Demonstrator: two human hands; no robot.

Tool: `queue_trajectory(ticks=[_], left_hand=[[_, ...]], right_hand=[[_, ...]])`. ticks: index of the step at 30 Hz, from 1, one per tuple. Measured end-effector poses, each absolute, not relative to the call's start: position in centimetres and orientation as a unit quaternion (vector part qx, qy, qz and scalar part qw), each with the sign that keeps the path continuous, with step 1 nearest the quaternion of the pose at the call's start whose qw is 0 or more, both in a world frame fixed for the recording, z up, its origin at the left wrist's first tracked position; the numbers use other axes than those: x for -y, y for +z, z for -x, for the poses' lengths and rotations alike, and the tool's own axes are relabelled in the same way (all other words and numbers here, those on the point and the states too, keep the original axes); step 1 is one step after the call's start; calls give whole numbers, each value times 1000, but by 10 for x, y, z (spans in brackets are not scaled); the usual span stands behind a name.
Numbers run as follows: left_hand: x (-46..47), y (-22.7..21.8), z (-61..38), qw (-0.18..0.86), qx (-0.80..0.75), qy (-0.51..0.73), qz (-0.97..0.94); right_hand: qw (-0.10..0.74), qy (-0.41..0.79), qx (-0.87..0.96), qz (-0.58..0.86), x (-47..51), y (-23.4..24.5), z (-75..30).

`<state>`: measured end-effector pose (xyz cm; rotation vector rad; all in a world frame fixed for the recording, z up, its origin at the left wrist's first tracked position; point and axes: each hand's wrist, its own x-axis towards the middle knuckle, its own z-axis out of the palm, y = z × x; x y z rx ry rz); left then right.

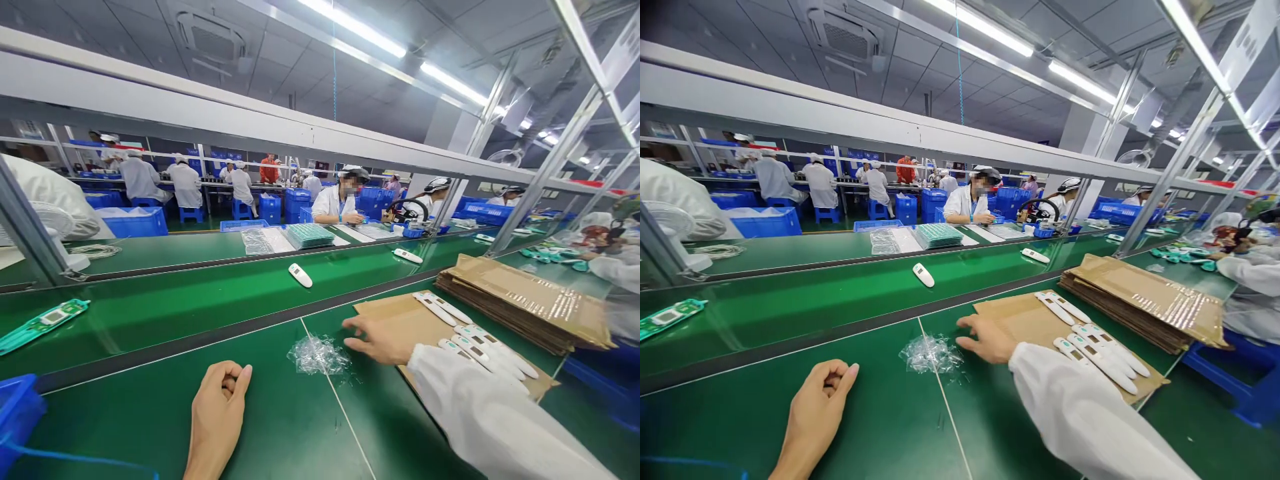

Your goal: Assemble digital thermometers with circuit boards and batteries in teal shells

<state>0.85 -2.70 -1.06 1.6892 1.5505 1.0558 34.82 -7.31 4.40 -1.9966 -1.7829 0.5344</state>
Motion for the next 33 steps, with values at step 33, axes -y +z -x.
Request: queue_trajectory(ticks=[33], left_hand=[[5,-19,12,101,-639,381,-661]], right_hand=[[434,23,733,523,26,-39,-173]])
